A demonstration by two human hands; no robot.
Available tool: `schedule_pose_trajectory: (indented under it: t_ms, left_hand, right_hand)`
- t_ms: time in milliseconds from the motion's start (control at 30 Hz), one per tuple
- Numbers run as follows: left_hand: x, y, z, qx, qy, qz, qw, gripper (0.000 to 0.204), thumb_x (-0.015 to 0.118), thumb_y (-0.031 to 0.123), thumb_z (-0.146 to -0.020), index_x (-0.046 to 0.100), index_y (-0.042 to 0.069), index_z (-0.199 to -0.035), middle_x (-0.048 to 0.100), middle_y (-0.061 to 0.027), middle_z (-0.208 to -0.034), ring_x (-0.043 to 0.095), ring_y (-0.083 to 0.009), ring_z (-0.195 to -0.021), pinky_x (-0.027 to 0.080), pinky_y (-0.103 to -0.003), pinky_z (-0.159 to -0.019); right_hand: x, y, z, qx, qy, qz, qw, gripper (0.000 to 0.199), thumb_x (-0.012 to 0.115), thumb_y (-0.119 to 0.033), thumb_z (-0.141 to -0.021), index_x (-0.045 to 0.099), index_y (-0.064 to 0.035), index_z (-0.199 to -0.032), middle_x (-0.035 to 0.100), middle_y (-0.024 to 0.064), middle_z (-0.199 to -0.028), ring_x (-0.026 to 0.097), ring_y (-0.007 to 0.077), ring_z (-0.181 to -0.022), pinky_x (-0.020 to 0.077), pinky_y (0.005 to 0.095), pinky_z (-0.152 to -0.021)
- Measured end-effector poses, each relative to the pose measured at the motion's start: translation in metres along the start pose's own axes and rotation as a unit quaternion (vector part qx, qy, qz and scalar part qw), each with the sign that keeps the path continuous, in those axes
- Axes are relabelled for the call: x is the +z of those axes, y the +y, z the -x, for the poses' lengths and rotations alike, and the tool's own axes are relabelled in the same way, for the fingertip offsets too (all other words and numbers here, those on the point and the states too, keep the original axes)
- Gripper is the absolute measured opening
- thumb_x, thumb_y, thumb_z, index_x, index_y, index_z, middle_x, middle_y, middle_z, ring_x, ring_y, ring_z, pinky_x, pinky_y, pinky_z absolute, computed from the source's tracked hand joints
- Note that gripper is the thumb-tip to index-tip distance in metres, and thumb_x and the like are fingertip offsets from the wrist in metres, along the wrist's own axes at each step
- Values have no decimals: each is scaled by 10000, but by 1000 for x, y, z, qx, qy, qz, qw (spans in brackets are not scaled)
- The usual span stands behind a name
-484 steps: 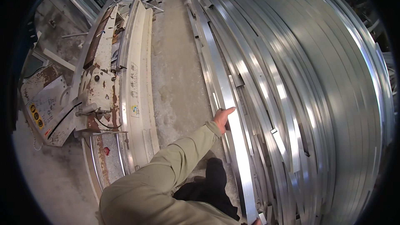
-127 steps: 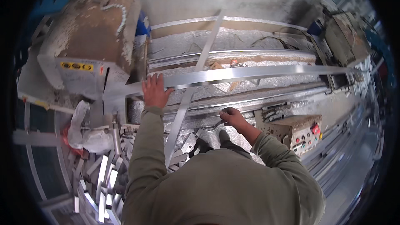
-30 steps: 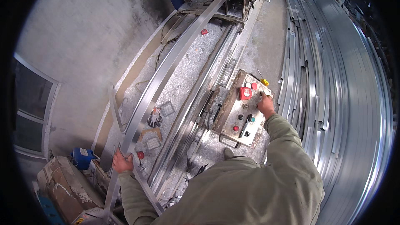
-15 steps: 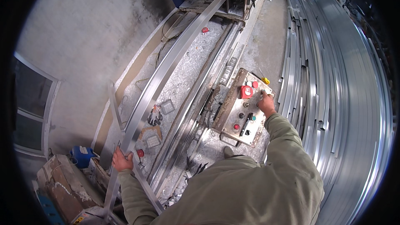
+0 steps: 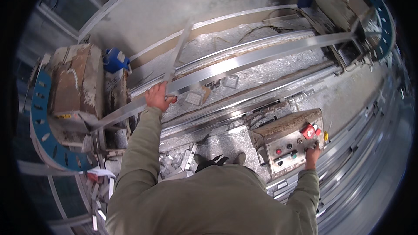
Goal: The person measures aluminum profiles with a tape measure, marks them, and cuts them using a miter saw. After each cut, the person removes the cut piece and places it aside, repeating the process for multiple profiles.
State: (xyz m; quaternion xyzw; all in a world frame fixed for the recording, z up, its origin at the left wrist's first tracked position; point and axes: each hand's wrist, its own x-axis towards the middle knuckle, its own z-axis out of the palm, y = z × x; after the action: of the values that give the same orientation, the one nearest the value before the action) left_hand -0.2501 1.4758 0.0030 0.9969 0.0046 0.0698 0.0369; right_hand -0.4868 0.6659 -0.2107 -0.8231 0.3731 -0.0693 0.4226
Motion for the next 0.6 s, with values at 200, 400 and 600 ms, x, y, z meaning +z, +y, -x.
schedule_pose_trajectory:
  t_ms: [200, 400, 600]
  left_hand:
    - [-9, -8, 23, -32, 13, 2, 999, 843, 904, 475, -810, 558, 239, -1542, 611, -63, -1483, 536, -302, -1416, 303, -675, -1226]
    - [-3, -9, 19, -27, 33, 9, 999, 837, 922, 482, -784, 579, 254, -1513, 622, -41, -1430, 546, -286, -1381, 304, -680, -1219]
    - [-4, -9, 12, -21, 32, 13, 999, 857, 925, 483, -781, 570, 260, -1529, 625, -31, -1413, 538, -273, -1390, 298, -682, -1216]
  right_hand:
    - [7, -5, 4, 18, -12, 84, 996, 724, 592, -76, -875, 534, 10, -1593, 726, 241, -1274, 728, 316, -1016, 602, 421, -858]
    - [-6, 2, -9, 56, -78, -70, 993, 601, 534, -8, -929, 553, 65, -1526, 704, 207, -1336, 705, 294, -1038, 593, 432, -853]
    - [-21, 49, -43, -28, -127, -1, 992, 635, 550, -14, -925, 521, 62, -1555, 678, 202, -1376, 685, 303, -1061, 593, 422, -883]
